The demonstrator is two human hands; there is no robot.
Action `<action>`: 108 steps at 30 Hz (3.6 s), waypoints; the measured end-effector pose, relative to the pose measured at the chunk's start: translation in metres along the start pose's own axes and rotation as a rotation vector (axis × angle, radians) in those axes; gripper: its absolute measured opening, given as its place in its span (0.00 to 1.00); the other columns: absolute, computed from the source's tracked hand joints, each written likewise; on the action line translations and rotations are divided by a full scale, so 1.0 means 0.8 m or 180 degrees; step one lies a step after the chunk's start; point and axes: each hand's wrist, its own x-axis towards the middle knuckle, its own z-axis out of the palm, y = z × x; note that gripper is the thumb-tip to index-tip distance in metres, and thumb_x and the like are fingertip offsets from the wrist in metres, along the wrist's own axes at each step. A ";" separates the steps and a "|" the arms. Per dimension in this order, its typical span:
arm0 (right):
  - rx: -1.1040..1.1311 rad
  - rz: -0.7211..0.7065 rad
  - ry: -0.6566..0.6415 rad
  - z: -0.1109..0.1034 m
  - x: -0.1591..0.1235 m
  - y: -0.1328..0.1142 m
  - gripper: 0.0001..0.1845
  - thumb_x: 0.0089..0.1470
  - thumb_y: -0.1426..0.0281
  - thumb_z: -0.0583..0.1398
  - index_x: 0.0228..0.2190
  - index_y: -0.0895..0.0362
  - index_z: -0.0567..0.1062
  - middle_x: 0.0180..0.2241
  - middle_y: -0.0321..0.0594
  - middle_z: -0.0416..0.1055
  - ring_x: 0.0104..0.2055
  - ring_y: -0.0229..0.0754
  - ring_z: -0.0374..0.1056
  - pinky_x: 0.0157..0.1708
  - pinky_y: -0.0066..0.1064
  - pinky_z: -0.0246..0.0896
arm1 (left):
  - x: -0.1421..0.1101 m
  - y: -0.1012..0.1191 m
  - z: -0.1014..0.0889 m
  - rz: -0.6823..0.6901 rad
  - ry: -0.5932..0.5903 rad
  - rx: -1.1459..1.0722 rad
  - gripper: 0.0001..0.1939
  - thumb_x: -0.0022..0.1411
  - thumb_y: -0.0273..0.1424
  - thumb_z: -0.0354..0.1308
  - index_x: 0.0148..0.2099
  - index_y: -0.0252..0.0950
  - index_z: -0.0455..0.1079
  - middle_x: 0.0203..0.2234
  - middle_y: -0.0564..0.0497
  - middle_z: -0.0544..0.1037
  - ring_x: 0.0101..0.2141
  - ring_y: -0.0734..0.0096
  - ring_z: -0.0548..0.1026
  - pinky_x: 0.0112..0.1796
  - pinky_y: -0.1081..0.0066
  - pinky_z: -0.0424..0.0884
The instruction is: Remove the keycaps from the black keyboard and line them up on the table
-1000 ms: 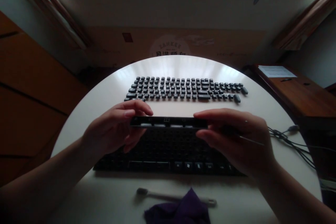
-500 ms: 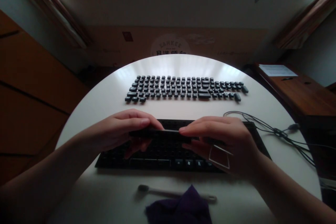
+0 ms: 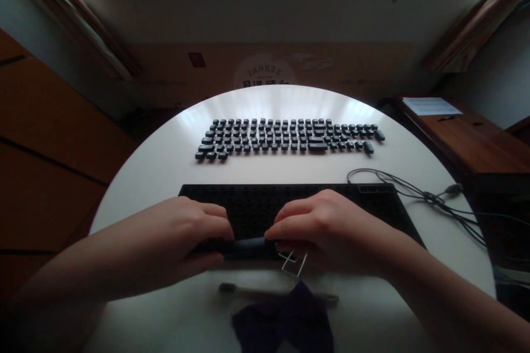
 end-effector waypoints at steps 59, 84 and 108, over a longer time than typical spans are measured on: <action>-0.0434 0.0515 -0.0435 0.034 0.007 -0.016 0.10 0.56 0.76 0.59 0.37 0.53 0.78 0.33 0.33 0.77 0.28 0.34 0.70 0.27 0.26 0.54 | 0.011 0.008 0.028 0.0043 0.0065 0.0808 0.04 0.58 0.28 0.61 0.30 0.38 0.71 0.28 0.54 0.77 0.29 0.68 0.75 0.27 0.69 0.60; -0.0472 0.0603 -0.0319 0.042 0.009 -0.018 0.09 0.56 0.74 0.60 0.37 0.54 0.79 0.35 0.35 0.78 0.30 0.36 0.73 0.28 0.26 0.58 | 0.005 -0.008 0.003 0.0006 -0.0121 0.0403 0.04 0.59 0.31 0.63 0.31 0.39 0.75 0.27 0.55 0.78 0.29 0.71 0.74 0.29 0.72 0.61; -0.0667 0.0527 -0.0362 0.044 0.008 -0.024 0.08 0.58 0.74 0.60 0.35 0.53 0.79 0.34 0.36 0.76 0.30 0.36 0.70 0.29 0.27 0.56 | 0.012 -0.045 -0.012 -0.0514 -0.0914 -0.0034 0.04 0.54 0.32 0.62 0.31 0.37 0.76 0.23 0.55 0.77 0.23 0.74 0.68 0.24 0.74 0.58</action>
